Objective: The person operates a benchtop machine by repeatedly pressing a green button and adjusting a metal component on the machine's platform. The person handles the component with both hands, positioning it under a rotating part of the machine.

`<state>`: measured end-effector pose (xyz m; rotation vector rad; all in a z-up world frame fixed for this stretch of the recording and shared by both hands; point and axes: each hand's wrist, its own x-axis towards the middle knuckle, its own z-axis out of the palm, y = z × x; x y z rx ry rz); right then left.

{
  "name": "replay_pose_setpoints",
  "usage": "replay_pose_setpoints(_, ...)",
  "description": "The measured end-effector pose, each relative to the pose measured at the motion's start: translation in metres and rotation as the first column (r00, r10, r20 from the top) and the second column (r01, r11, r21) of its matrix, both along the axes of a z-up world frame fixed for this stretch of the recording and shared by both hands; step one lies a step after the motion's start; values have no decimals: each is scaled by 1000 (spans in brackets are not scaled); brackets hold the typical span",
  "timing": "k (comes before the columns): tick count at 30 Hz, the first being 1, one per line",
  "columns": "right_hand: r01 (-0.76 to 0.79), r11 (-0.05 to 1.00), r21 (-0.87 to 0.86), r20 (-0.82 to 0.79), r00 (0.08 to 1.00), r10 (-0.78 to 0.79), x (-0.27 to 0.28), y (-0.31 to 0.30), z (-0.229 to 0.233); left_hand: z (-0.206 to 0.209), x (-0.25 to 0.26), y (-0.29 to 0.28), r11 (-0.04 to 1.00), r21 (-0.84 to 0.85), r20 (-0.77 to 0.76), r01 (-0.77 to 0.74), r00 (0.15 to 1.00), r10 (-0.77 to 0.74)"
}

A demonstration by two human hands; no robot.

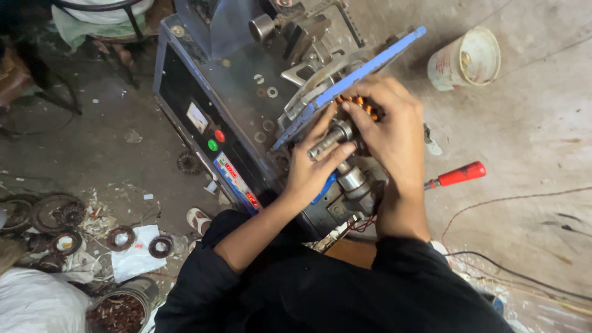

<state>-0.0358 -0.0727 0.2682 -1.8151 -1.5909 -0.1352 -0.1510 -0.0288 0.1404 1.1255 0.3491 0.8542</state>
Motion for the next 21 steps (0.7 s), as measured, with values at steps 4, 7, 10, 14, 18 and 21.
replay_pose_setpoints(4, 52, 998, 31, -59, 997, -50, -8, -14, -11, 5, -4, -2, 984, 142, 108, -110, 990, 95)
replay_pose_setpoints(7, 61, 991, 120, -77, 996, -52, -7, -16, -24, 3, -12, 4, 999, 52, 79, -8, 997, 4)
replay_pose_setpoints(10, 45, 982, 182, -93, 995, -28, 1, -27, -43, -3, -15, 7, 883, 450, -35, -134, 985, 168)
replay_pose_setpoints(14, 51, 968, 246, -88, 996, -30, 12, -32, -64, -9, -16, 18, 814, 560, 2, -153, 983, 184)
replay_pose_setpoints(18, 49, 952, 302, -148, 989, -4, 20, -34, -81, -14, -16, 21, 784, 607, -17, -134, 983, 181)
replay_pose_setpoints(21, 39, 961, 275, -110, 994, -9, 26, -38, -89, -20, -11, 20, 809, 581, -50, -93, 987, 150)
